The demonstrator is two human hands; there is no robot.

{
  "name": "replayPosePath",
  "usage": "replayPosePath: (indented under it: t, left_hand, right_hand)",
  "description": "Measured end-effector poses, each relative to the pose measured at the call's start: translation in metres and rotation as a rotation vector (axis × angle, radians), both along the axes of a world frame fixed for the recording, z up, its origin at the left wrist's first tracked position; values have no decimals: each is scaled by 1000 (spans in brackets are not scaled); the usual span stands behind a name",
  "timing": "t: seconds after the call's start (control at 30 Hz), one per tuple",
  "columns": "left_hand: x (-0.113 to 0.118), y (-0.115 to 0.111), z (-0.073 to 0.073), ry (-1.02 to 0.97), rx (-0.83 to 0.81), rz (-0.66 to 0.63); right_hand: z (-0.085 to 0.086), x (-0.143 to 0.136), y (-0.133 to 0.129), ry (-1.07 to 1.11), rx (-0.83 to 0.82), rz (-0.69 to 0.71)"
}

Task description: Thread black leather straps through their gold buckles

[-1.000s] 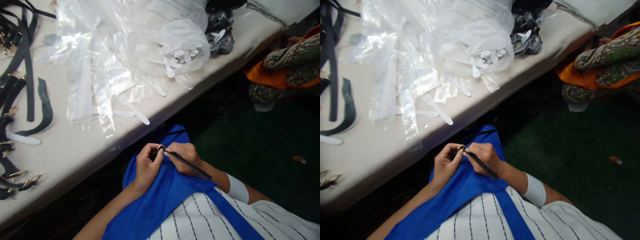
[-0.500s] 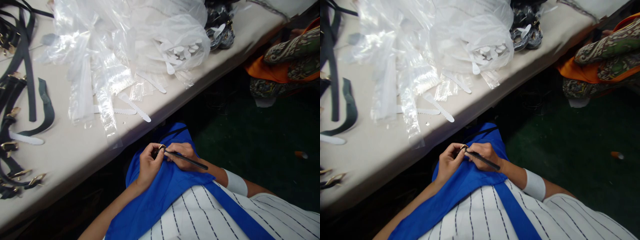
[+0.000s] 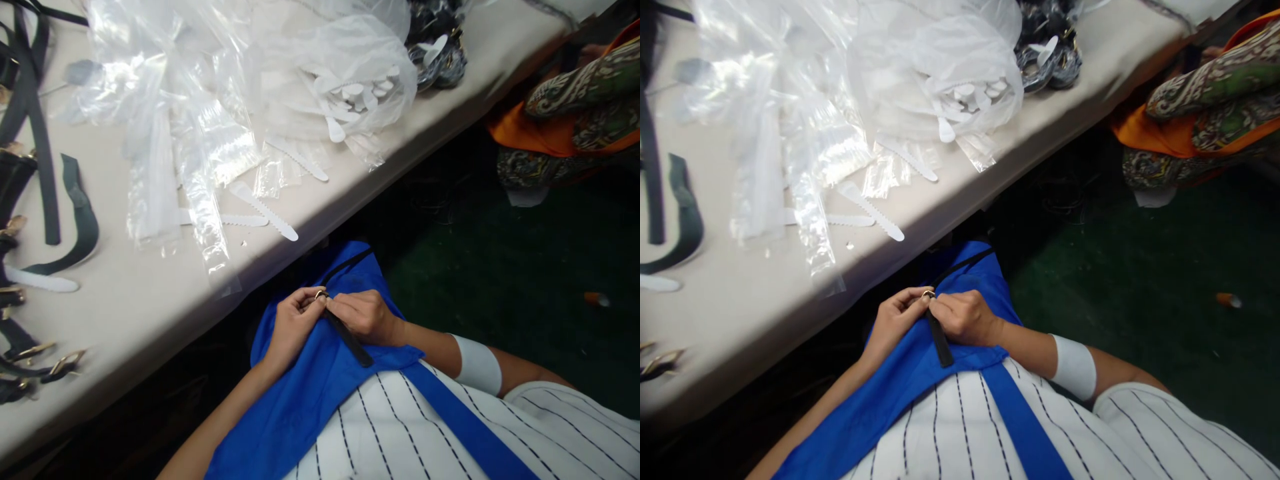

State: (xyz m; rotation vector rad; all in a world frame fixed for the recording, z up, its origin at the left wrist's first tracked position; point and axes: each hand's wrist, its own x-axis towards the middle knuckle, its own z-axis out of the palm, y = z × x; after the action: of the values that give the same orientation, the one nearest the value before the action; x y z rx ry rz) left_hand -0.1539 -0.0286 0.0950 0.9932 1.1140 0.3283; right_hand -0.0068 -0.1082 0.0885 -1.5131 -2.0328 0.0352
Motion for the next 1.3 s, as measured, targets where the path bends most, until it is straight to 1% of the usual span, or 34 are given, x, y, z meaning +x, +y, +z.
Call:
replayPosePath:
  t: [0.1,0.2,0.33,0.67,0.9,1.03,1.3]
  left_hand:
    - [2,2,-1,51,-89,18]
    - [6,5,3,101,-173,40]
    - [10,6,7,100,-212,62]
    - [6,-7,3,52,-150,137]
    - [9,-9,11,24,-120,194]
    - [11,-9,16,29,-92,210]
    - [12,-10,18,69,-30,208]
  right_hand:
    - [-1,0,2,-50,-12,33]
    - [-4,-1,3,-36,-21,66]
    - [-7,-2,2,-4,-40,86]
    - [-5,-4,0,61,-25,121]
    - [-1,-8,3,102,26,130]
    - [1,-11,3,107,67,103]
    - [2,-13,6,55,125,84]
